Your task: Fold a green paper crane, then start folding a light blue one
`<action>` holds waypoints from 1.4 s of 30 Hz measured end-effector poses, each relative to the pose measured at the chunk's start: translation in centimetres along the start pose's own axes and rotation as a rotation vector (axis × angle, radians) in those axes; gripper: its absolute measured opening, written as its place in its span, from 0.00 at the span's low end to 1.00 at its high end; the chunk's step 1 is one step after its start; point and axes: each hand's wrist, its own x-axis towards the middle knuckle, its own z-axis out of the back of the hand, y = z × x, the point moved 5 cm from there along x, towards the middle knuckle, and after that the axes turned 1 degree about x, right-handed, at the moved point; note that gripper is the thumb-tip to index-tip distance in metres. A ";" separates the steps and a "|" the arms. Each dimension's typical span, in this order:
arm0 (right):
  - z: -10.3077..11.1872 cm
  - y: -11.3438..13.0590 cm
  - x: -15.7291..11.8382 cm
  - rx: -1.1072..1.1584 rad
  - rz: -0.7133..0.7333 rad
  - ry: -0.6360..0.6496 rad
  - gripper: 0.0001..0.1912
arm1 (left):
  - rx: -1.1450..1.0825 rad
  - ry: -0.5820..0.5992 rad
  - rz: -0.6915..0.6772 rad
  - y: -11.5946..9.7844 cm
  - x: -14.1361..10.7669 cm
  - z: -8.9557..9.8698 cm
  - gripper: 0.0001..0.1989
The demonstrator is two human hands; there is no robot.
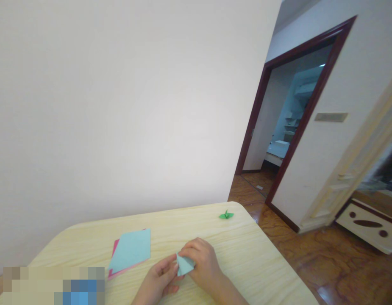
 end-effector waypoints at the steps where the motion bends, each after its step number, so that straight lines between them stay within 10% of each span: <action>1: 0.0 0.0 0.0 0.004 0.000 -0.001 0.08 | -0.012 -0.002 0.004 0.2 0.2 0.1 0.27; 14: 0.7 0.6 0.3 -0.026 0.069 0.168 0.16 | -0.056 -0.037 -0.034 0.2 0.4 0.1 0.25; 42: -0.4 0.2 -0.1 -0.120 0.023 0.110 0.11 | -0.010 0.059 -0.036 -0.6 0.1 -0.2 0.21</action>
